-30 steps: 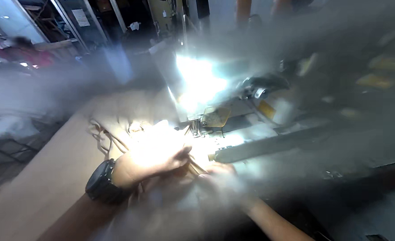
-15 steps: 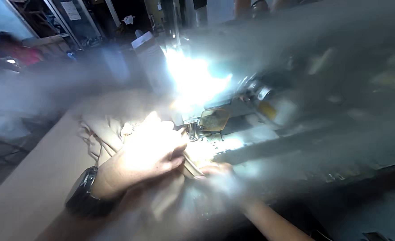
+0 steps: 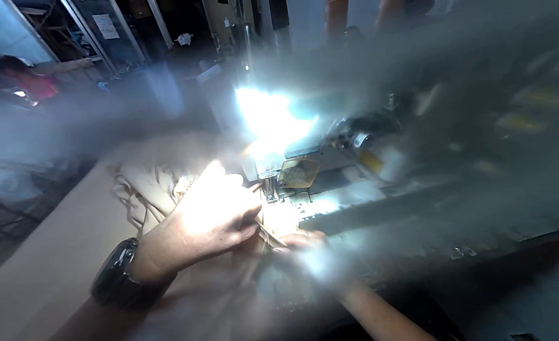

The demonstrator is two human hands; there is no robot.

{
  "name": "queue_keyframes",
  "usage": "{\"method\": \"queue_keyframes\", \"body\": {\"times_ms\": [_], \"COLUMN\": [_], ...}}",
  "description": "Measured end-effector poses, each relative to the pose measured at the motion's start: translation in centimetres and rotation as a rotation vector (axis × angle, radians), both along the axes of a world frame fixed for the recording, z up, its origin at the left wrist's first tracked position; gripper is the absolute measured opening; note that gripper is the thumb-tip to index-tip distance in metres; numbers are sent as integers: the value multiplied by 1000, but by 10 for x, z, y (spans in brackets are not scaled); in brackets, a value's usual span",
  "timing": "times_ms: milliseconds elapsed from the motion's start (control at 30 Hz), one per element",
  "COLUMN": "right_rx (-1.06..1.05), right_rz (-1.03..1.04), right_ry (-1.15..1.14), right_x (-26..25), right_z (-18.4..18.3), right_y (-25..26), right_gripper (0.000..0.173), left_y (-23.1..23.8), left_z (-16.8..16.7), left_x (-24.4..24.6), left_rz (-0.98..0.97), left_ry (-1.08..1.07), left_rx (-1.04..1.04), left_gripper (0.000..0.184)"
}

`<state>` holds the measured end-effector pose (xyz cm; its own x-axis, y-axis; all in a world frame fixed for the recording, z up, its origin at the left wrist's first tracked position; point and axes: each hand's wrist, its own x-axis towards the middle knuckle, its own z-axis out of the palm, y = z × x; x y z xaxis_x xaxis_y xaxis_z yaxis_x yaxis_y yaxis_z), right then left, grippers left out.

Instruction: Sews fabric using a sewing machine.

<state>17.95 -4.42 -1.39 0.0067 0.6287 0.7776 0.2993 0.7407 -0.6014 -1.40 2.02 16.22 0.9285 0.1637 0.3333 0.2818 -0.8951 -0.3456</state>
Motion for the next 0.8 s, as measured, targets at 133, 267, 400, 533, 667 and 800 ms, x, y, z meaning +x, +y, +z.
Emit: {"method": "queue_keyframes", "body": {"times_ms": [133, 267, 400, 533, 667, 800], "right_rx": [-10, 4, -12, 0, -62, -180], "right_rz": [11, -15, -5, -27, -10, 37], "right_ry": [13, 5, 9, 8, 71, 151], "right_x": [-1, -2, -2, -2, -2, -8], "right_z": [1, 1, 4, 4, 8, 11], "right_y": [-1, 0, -1, 1, -5, -36], "right_gripper": [14, 15, 16, 17, 15, 16], "left_y": [-4, -8, -12, -17, -22, -34], "left_z": [2, 3, 6, 9, -13, -99], "left_x": [-2, -3, -5, -8, -10, -9], "left_rz": [-2, -18, -29, -39, 11, 139], "left_ry": [-7, -37, -67, -111, -174, -293], "left_rx": [9, 5, -3, -18, 48, 7], "left_gripper": [23, 22, 21, 20, 34, 28]}}
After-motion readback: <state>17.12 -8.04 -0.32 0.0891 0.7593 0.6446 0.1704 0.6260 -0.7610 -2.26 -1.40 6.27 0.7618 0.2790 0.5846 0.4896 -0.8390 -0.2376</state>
